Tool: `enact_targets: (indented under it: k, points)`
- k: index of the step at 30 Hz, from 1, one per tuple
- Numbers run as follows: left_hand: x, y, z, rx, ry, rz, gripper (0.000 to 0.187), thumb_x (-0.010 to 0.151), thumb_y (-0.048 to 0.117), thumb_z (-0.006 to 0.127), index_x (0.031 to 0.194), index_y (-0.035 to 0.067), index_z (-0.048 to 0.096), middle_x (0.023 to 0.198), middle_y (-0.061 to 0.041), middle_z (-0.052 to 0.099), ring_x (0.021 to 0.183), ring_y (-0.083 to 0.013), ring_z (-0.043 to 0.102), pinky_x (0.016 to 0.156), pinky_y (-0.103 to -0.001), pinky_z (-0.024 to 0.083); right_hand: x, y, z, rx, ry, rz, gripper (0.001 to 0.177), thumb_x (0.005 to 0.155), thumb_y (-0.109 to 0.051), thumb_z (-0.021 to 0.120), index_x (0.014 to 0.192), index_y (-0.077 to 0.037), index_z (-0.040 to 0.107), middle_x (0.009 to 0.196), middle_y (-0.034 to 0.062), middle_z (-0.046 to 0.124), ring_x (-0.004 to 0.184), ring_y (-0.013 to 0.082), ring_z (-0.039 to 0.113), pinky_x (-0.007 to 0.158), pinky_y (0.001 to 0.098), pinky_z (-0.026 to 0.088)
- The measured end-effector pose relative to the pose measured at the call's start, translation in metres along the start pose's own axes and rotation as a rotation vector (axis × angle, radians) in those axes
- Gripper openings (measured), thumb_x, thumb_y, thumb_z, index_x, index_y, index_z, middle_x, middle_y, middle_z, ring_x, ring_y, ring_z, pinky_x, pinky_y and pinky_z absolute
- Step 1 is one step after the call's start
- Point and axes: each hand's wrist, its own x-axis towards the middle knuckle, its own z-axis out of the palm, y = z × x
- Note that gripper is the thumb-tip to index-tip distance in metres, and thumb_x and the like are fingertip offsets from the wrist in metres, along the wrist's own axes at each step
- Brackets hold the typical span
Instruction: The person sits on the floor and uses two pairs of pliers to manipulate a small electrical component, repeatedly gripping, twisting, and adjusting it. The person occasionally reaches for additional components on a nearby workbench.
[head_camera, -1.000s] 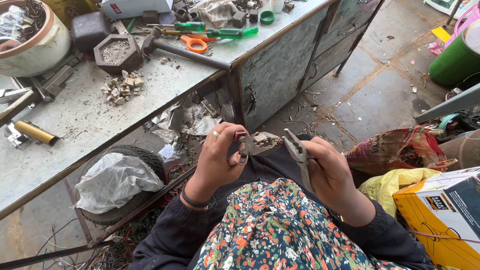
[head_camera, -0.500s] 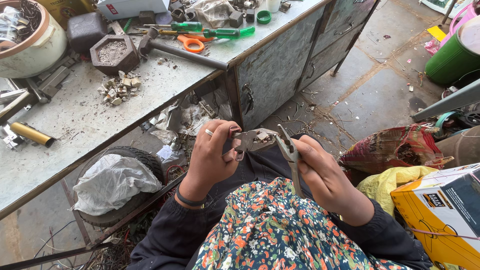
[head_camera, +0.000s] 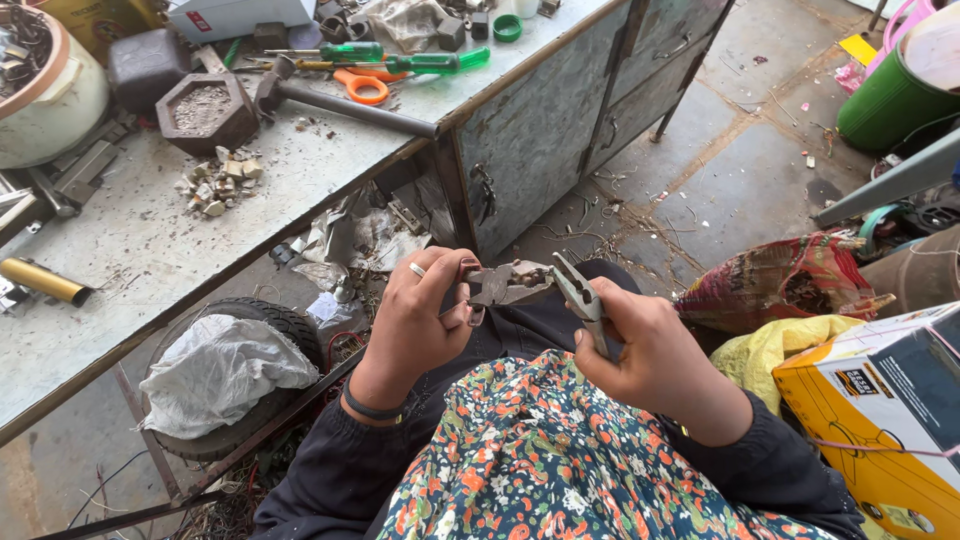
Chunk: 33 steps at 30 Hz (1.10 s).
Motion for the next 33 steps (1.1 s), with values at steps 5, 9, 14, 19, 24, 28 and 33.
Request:
enact_targets:
  k: [5, 9, 14, 19, 24, 28, 33]
  points:
    - [0.002, 0.01, -0.004, -0.149, -0.162, -0.109, 0.043, 0.071, -0.001, 0.066, 0.114, 0.006, 0.064, 0.094, -0.009, 0.064, 0.088, -0.0284, 0.064, 0.081, -0.039, 0.053, -0.003, 0.003, -0.009, -0.015, -0.003, -0.007, 0.021, 0.078, -0.007, 0.069, 0.097, -0.002, 0.061, 0.061, 0.0083, 0.052, 0.044, 0.0172, 0.052, 0.046, 0.0319, 0.044]
    - [0.0, 0.015, -0.001, -0.263, -0.242, -0.143, 0.042, 0.075, 0.001, 0.066, 0.117, 0.005, 0.064, 0.099, -0.01, 0.065, 0.091, -0.0277, 0.067, 0.083, -0.037, 0.054, -0.003, 0.009, -0.016, -0.043, -0.016, -0.049, 0.02, 0.078, -0.006, 0.068, 0.096, -0.002, 0.063, 0.063, 0.0093, 0.055, 0.046, 0.0194, 0.054, 0.047, 0.0324, 0.045]
    - [-0.007, 0.013, 0.01, -0.441, -0.467, -0.21, 0.036, 0.08, 0.007, 0.067, 0.116, 0.004, 0.065, 0.099, -0.01, 0.069, 0.09, -0.0231, 0.067, 0.083, -0.033, 0.053, -0.003, 0.021, -0.028, -0.081, -0.02, -0.166, 0.027, 0.075, -0.005, 0.068, 0.102, -0.002, 0.065, 0.073, 0.0101, 0.062, 0.052, 0.0219, 0.059, 0.052, 0.0326, 0.049]
    - [-0.012, 0.015, 0.024, -0.851, -0.755, -0.26, 0.026, 0.087, 0.01, 0.063, 0.112, 0.005, 0.065, 0.097, -0.005, 0.068, 0.091, -0.0133, 0.065, 0.084, -0.031, 0.054, -0.004, 0.033, -0.034, -0.059, -0.107, -0.249, 0.027, 0.075, -0.006, 0.071, 0.102, -0.003, 0.067, 0.072, 0.0095, 0.062, 0.057, 0.0235, 0.062, 0.053, 0.0339, 0.05]
    - [-0.013, 0.018, 0.03, -0.787, -0.624, -0.29, 0.026, 0.085, 0.01, 0.066, 0.111, 0.005, 0.064, 0.095, -0.003, 0.066, 0.091, -0.0115, 0.062, 0.085, -0.03, 0.052, -0.01, 0.047, -0.022, 0.371, -0.289, -0.044, 0.048, 0.078, -0.01, 0.081, 0.119, -0.005, 0.057, 0.093, 0.0042, 0.066, 0.073, 0.012, 0.055, 0.061, 0.0253, 0.043]
    - [-0.013, 0.018, 0.027, -0.727, -0.564, -0.378, 0.028, 0.083, 0.01, 0.066, 0.11, 0.005, 0.065, 0.091, -0.004, 0.065, 0.086, -0.0131, 0.062, 0.081, -0.03, 0.052, -0.025, 0.052, -0.035, 1.054, -0.221, 0.176, 0.04, 0.098, -0.018, 0.063, 0.134, -0.002, 0.055, 0.106, 0.0029, 0.059, 0.087, 0.005, 0.049, 0.074, 0.0181, 0.038]
    - [-0.011, 0.018, 0.031, -0.659, -0.47, -0.343, 0.042, 0.079, 0.011, 0.068, 0.12, 0.005, 0.064, 0.098, -0.004, 0.068, 0.091, -0.0138, 0.065, 0.084, -0.03, 0.052, -0.021, 0.059, -0.028, 1.034, -0.125, 0.043, 0.041, 0.093, 0.0, 0.072, 0.126, -0.01, 0.049, 0.11, 0.0048, 0.052, 0.097, 0.0108, 0.052, 0.081, 0.0234, 0.045]
